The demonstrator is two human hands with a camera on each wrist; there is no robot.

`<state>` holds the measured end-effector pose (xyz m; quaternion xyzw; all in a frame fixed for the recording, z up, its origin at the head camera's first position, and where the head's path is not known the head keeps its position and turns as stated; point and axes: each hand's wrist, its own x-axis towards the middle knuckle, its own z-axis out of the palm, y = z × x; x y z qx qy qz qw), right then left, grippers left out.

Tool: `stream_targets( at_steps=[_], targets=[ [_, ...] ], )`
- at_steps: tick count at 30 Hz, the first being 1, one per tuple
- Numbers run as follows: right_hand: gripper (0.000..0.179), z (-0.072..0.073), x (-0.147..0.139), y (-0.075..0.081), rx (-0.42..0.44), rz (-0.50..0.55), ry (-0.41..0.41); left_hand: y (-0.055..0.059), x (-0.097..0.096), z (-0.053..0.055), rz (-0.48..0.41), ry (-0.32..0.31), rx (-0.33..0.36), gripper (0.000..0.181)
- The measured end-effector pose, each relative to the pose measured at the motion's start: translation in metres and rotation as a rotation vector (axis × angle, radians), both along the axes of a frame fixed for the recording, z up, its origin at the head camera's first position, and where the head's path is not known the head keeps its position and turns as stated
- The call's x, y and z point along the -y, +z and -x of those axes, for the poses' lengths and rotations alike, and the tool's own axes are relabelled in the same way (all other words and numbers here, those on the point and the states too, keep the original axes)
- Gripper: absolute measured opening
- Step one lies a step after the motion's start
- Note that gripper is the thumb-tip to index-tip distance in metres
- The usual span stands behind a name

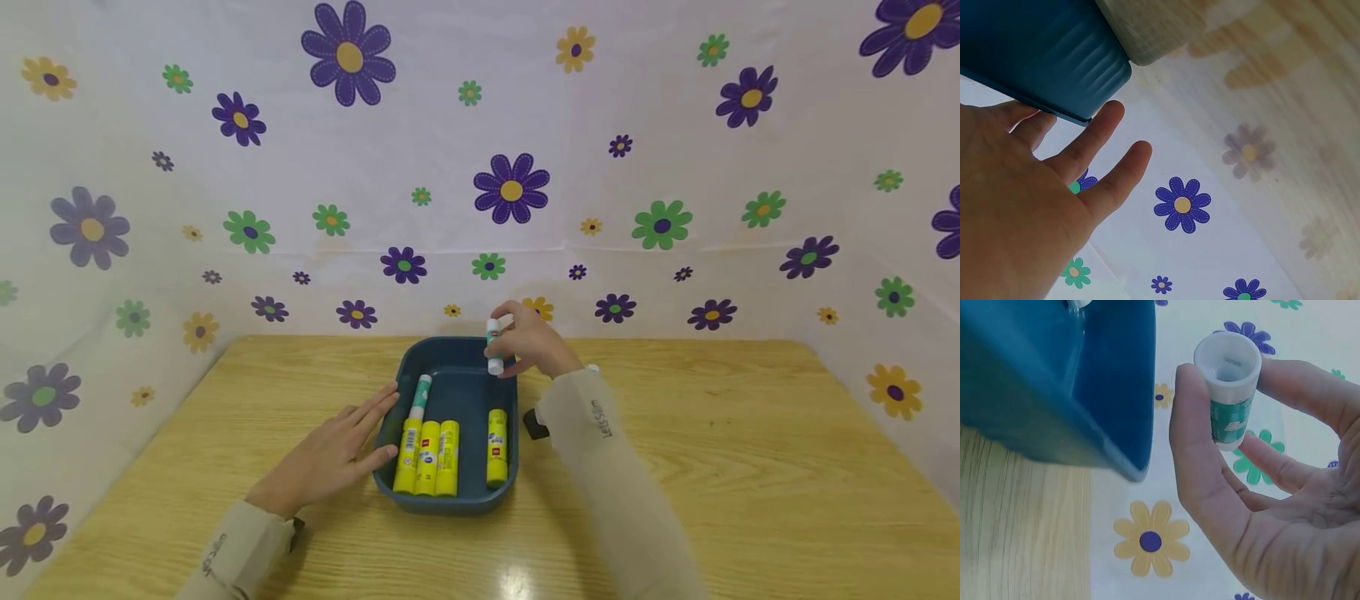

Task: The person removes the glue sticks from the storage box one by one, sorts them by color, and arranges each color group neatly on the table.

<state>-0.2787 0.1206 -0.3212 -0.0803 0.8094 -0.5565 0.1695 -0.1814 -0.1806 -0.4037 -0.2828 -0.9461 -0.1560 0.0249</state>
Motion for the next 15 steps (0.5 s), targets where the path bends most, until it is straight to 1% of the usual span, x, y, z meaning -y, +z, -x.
stream_targets(
  at_steps=[8,15],
  targets=[
    [0.066,0.002,-0.016,-0.003,-0.016,-0.03,-0.018,0.0,0.001,0.0,0.014,0.007,-0.003,0.075],
    [0.066,0.001,-0.031,-0.008,-0.012,-0.017,-0.028,0.001,-0.001,0.0,0.011,0.005,-0.001,0.073]
  ],
)
